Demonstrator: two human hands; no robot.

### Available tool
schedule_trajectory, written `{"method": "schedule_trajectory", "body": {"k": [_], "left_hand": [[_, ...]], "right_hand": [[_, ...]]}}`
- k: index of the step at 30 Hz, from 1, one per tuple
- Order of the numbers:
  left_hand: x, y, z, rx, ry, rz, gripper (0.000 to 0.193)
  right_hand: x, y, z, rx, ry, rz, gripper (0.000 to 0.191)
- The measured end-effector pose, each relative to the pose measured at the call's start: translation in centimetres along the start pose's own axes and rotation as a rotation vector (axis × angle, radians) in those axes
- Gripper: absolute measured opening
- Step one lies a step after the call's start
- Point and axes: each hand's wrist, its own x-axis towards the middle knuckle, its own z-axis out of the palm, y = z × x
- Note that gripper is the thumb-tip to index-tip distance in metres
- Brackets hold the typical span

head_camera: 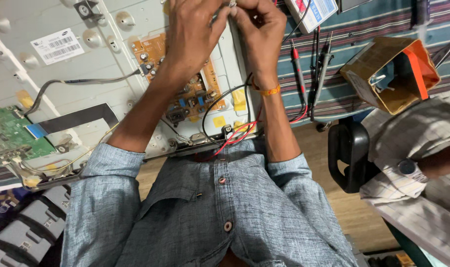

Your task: The person sits at a workbench with an opened television lying face-down and uses multimeter probes to test points on the exposed power board, repositioning the probes across different components and adjusting the board's wiring while diagnosing the circuit.

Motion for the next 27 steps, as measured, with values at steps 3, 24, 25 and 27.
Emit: {"method": "schedule_trajectory", "body": {"k": [3, 24, 25, 27], "left_hand": [[-0.3, 0.0, -0.4, 0.028, -0.051, 0.030, 0.019], [-0.4, -2.8, 1.0, -0.210, -0.228, -0.076, 0.011], [-0.5, -2.9, 1.0, -0.255, -0.266, -0.104, 0.013], [-0.5, -2.8, 0.8, -0.164, -0.191, 0.000, 0.015]], "right_hand": [[-0.2, -0.9, -0.5, -0.428, -0.014, -0.067, 0.014], [-0.5, -0.1, -1.5, -0.353, -0.101, 0.000, 0.010], [-0.6, -0.1, -1.5, -0.340, -0.102, -0.007, 0.010], [-0.5, -0.1, -1.4, -0.312, -0.108, -0.032, 0.010]]}}
